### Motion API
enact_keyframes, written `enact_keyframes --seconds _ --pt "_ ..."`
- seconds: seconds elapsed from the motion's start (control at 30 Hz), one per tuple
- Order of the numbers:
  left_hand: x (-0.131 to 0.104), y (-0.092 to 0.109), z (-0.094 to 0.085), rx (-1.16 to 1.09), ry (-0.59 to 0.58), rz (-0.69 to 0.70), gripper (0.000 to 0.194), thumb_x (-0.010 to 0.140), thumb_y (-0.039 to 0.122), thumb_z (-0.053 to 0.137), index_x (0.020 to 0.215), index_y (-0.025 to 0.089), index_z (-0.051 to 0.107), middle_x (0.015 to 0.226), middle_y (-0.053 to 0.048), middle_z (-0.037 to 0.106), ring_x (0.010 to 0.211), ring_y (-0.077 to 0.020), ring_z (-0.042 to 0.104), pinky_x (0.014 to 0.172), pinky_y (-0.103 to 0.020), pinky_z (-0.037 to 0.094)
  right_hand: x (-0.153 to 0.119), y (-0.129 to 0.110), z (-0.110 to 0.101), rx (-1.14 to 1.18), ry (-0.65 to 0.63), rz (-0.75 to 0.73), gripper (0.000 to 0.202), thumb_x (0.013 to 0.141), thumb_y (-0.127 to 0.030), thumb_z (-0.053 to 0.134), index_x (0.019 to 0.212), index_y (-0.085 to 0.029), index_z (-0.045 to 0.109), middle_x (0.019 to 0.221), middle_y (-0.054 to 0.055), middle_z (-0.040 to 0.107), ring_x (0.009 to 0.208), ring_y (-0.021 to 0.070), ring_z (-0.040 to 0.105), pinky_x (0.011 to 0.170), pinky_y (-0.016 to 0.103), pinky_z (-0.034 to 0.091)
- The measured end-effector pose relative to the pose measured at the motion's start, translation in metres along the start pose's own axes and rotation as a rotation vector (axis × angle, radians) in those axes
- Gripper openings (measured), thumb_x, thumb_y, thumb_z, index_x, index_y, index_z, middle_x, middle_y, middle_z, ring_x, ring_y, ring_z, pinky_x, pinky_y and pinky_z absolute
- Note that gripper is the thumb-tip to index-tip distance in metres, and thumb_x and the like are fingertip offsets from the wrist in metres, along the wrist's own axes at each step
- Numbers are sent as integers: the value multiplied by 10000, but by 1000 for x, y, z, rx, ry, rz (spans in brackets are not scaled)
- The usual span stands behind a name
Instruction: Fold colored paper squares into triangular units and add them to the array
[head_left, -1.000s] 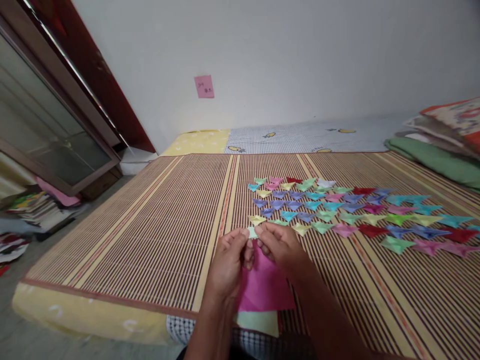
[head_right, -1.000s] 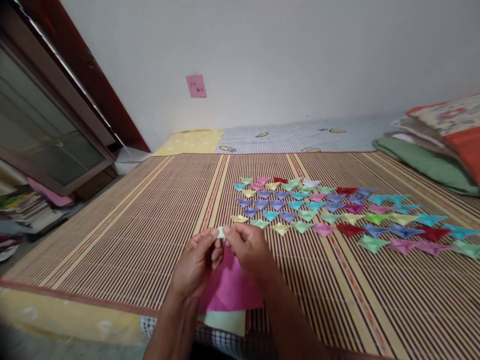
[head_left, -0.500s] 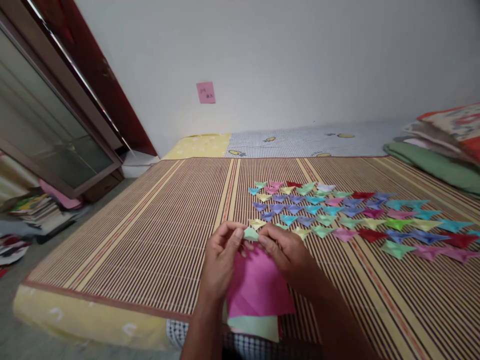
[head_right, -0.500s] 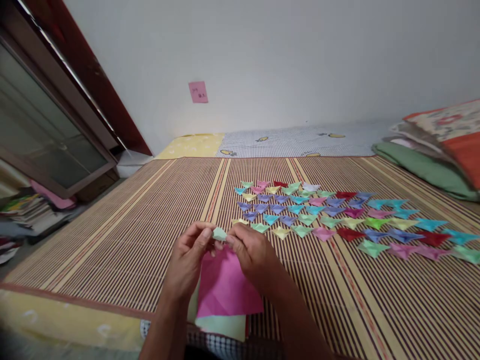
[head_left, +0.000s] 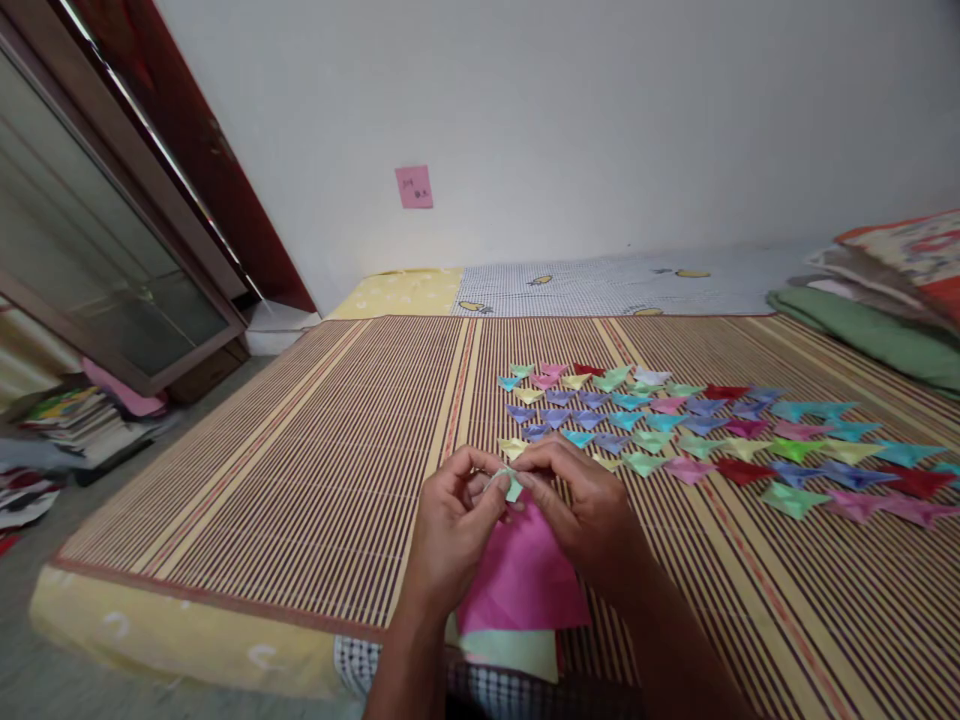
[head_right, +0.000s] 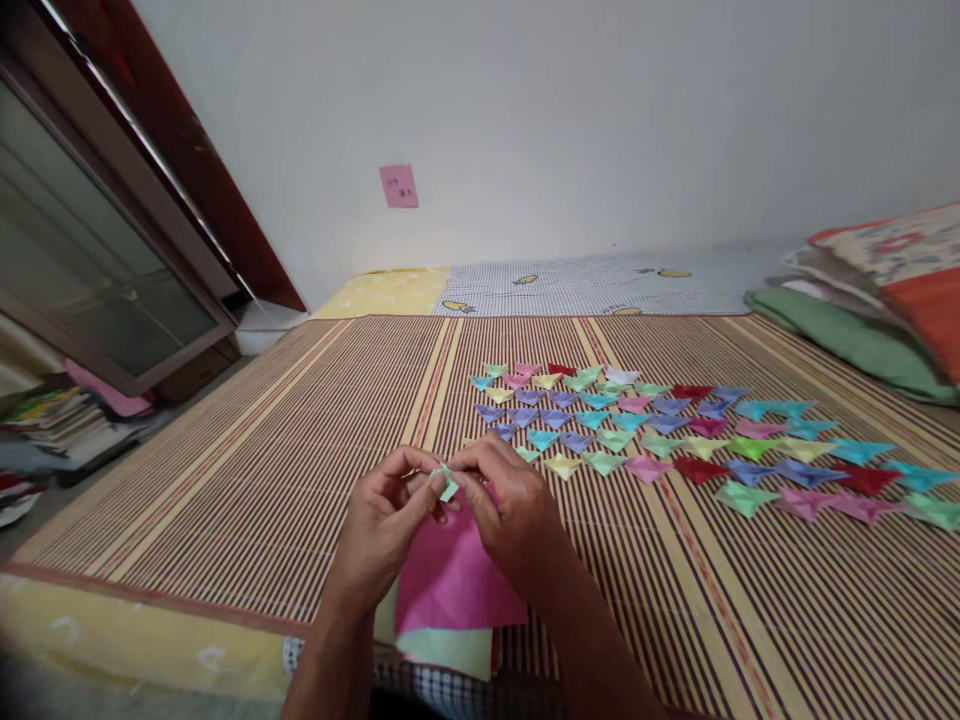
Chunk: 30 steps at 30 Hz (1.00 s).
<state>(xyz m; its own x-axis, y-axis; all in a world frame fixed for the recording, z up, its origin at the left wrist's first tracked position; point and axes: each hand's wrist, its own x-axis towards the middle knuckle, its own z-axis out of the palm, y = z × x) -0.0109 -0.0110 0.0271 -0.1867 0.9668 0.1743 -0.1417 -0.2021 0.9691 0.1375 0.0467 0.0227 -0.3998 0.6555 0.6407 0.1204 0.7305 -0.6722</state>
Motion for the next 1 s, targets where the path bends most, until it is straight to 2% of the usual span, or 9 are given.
enact_keyframes --seconds 0.17,0.33,0.47,0.77,0.83,1.0 --pt "-2 5 2 90 -48 83 181 960 293 678 827 170 666 824 -15 645 681 -118 616 634 -228 526 0 -5 -1 9 -3 28 94 976 -144 596 930 -192 662 869 13 656 820 165 634 725 303 488" --pt "-2 2 3 174 -19 143 169 973 267 661 827 183 677 879 -20 619 728 -124 599 628 -223 511 2 -11 0 -13 40 39 144 954 -119 587 842 -191 640 796 -5 621 750 149 603 678 285 464" --pt "-2 -1 7 123 -5 155 141 977 274 651 871 193 698 908 -21 624 747 -130 619 617 -220 533 1 -12 0 -46 131 52 154 951 -137 563 818 -196 612 762 -10 611 696 146 587 644 284 456" --pt "-2 1 14 -6 115 132 78 932 247 703 911 182 667 1103 -49 674 670 -90 671 609 -214 567 -1 -8 1 -59 297 125 117 952 -193 561 842 -219 591 760 -14 628 661 147 597 620 286 472" --pt "-2 1 13 18 125 137 52 928 218 699 908 186 663 1116 -51 671 722 -103 677 638 -221 565 -1 -9 -1 -74 302 143 123 953 -204 557 836 -223 591 746 -14 622 638 146 579 607 290 465" --pt "-3 -4 11 217 125 207 91 907 113 673 883 202 676 1130 -69 665 1021 -193 666 791 -270 557 -1 -11 -2 -65 282 161 101 929 -192 568 839 -223 600 721 -16 612 613 144 565 590 287 466"
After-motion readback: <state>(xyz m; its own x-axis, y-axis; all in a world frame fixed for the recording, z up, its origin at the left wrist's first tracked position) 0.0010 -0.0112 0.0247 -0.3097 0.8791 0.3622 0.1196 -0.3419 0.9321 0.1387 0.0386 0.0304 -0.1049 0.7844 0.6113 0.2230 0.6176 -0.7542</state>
